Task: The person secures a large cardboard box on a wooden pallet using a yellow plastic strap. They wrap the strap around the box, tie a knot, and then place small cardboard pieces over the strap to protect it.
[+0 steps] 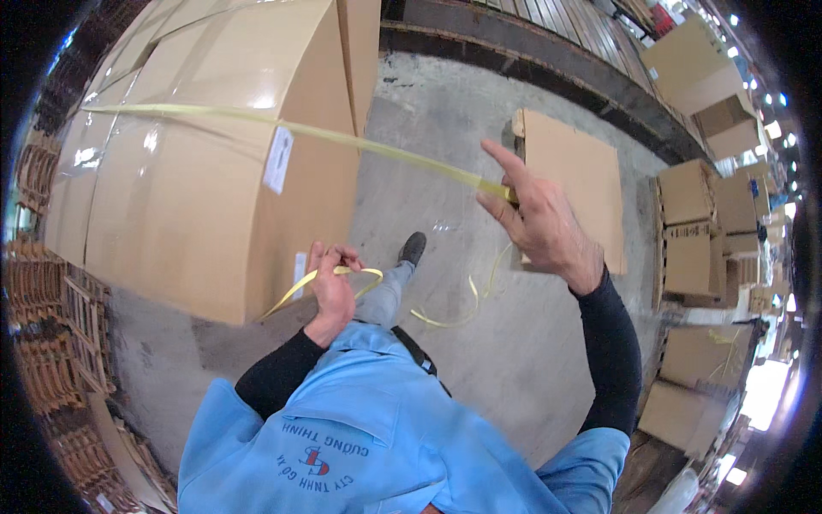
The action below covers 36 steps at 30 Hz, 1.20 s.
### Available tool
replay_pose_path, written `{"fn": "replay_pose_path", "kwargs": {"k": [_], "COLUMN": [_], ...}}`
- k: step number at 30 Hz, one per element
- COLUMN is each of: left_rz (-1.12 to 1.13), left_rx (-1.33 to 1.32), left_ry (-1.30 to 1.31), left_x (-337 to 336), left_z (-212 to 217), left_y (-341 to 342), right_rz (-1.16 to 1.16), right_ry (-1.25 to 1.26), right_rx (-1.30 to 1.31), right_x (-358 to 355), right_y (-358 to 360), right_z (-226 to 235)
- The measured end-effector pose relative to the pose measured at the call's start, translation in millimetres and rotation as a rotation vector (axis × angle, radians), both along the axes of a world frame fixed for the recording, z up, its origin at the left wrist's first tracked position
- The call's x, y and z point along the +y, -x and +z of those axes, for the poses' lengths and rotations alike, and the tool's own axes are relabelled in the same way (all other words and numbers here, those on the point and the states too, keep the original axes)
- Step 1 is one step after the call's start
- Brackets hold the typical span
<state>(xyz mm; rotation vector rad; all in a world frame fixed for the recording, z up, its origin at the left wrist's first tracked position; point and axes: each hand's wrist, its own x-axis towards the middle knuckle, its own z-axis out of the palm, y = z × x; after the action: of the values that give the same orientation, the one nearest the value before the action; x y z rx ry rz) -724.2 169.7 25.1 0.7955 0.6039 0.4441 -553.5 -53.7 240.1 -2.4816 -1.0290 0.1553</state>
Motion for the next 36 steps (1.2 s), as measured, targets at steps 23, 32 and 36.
{"fn": "replay_pose_path", "kwargs": {"k": [23,32,36], "left_rz": [0.776,1.275,1.368], "left_rx": [0.328,0.281,0.297], "left_ry": [-0.087,-0.186,-0.128], "left_x": [-26.1,-41.6,-43.7], "left_z": [-35.5,15.0,15.2], "left_y": [-349.5,-434.4,-437.7], "right_rz": [0.570,0.821,0.893], "right_ry": [-0.254,-0.161,-0.148], "right_rx": [-0.046,-0.023,0.038], "right_x": [43.0,116.3,153.7], "right_y": [-518.0,-707.5,-767.8], "right_z": [32.9,31.5,46.0]}}
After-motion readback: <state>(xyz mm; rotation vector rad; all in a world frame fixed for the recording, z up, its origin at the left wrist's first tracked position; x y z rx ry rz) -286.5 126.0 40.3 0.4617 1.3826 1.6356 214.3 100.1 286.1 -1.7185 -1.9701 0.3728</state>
